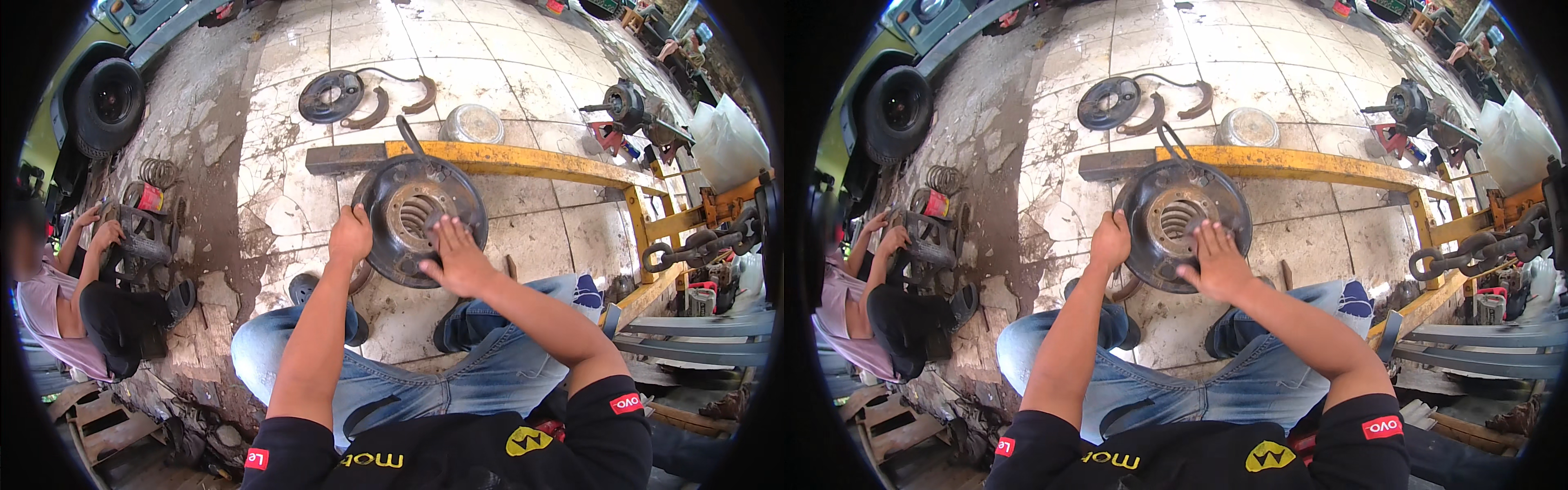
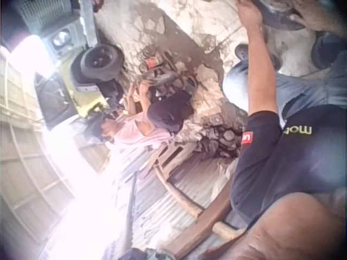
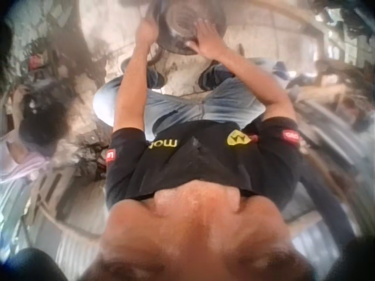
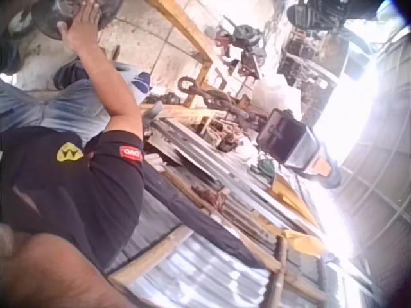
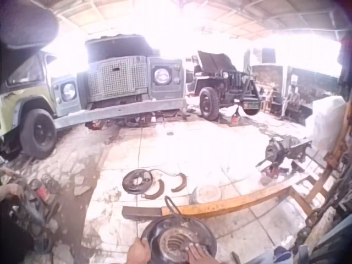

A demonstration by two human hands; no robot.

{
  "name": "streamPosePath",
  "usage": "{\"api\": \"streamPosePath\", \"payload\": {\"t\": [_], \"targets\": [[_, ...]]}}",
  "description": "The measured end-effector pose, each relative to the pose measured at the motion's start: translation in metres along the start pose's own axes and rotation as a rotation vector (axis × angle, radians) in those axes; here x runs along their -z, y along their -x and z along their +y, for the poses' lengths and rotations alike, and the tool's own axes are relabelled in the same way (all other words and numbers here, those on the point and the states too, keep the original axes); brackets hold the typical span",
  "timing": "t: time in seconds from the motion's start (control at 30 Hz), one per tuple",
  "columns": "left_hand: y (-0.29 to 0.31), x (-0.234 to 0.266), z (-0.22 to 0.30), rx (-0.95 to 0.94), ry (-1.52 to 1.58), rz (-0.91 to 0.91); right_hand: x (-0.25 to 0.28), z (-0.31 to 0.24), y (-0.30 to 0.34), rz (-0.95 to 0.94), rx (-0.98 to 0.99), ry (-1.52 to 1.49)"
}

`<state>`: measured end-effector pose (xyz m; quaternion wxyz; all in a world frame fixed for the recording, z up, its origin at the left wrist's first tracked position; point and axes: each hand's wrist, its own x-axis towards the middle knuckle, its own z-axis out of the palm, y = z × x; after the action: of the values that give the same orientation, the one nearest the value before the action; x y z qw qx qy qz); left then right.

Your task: The person sits on the floor and scrubs the inner surface of a brake drum with a small abrasive block. They rotate the drum periodically to reach different areas and continue scrubbing the interior surface.

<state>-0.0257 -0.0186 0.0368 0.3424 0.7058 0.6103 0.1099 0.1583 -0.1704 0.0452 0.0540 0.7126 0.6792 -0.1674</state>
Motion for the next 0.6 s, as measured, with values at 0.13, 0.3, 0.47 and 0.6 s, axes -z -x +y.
{"api": "streamPosePath", "payload": {"t": [0.13, 0.3, 0.47, 0.6], "targets": [[0.003, 0.0, 0.0, 0.002, 0.007, 0.013, 0.007, 0.014, 0.008, -0.021, 0.016, -0.194], [0.002, 0.002, 0.005, 0.023, 0.019, 0.019, -0.013, -0.007, 0.012, 0.052, 0.001, -0.107], [0.003, -0.004, -0.001, 0.033, 0.015, 0.016, 0.0, 0.0, 0.022, 0.002, 0.102, -0.092], [-0.001, -0.004, -0.002, 0.04, 0.017, 0.009, 0.006, -0.004, 0.025, -0.012, 0.164, -0.014]]}}
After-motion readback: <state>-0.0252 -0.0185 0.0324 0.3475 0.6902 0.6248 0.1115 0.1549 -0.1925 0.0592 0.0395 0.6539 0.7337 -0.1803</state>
